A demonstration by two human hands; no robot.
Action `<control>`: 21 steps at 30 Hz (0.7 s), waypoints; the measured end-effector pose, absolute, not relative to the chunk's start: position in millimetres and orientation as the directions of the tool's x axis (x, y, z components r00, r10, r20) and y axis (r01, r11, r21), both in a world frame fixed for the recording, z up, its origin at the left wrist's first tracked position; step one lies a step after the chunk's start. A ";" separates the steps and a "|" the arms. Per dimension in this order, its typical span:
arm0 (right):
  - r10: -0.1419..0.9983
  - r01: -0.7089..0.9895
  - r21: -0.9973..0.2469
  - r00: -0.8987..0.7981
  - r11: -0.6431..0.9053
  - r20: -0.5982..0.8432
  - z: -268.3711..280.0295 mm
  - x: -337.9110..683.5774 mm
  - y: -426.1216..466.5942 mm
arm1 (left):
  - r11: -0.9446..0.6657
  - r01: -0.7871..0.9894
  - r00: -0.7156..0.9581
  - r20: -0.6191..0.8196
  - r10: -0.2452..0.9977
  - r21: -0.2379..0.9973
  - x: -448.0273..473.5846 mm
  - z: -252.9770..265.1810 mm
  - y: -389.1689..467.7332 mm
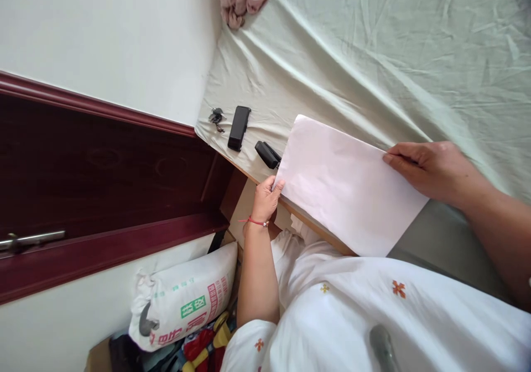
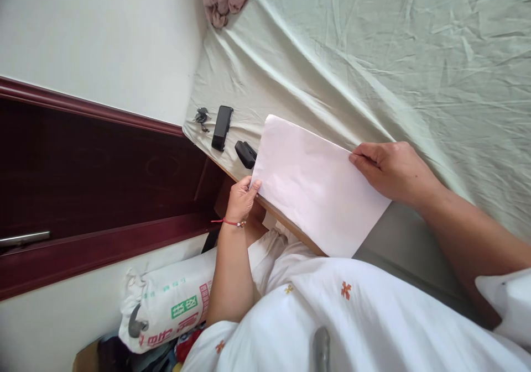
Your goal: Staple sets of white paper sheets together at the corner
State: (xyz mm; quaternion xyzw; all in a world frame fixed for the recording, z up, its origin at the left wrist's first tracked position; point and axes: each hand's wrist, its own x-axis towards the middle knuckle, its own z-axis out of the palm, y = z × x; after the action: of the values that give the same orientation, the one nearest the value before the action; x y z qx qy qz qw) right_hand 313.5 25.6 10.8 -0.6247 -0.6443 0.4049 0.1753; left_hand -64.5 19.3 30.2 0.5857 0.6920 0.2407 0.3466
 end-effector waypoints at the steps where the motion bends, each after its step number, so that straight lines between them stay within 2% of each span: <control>1: 0.945 0.668 -0.734 -0.149 -0.121 -0.292 11.5 313.6 25.7 | 0.229 0.607 -0.099 -0.213 0.972 0.761 -65.1 25.7 18.4; 6: 0.923 0.690 -0.707 -0.156 -0.153 -0.351 14.9 314.4 27.6 | 0.297 0.446 -0.228 -0.214 0.950 0.844 -64.2 10.8 16.7; 11: 0.901 0.711 -0.691 -0.206 -0.130 -0.381 15.4 316.5 28.9 | 0.298 0.431 -0.274 -0.191 0.942 0.852 -59.9 7.9 20.5; 17: 0.912 0.692 -0.708 -0.189 -0.139 -0.364 15.1 317.4 29.3 | 0.354 0.338 -0.383 -0.216 0.898 0.872 -58.1 6.1 25.5; 21: 0.912 0.688 -0.711 -0.187 -0.144 -0.366 16.8 317.0 29.2 | 0.355 0.292 -0.399 -0.224 0.889 0.888 -58.3 4.2 26.4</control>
State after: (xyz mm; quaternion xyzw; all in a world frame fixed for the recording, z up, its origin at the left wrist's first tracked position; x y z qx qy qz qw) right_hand 317.0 29.2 16.8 -0.6239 -0.6409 0.4276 0.1309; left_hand -58.3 26.4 4.2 0.4022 0.7342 0.4008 0.3721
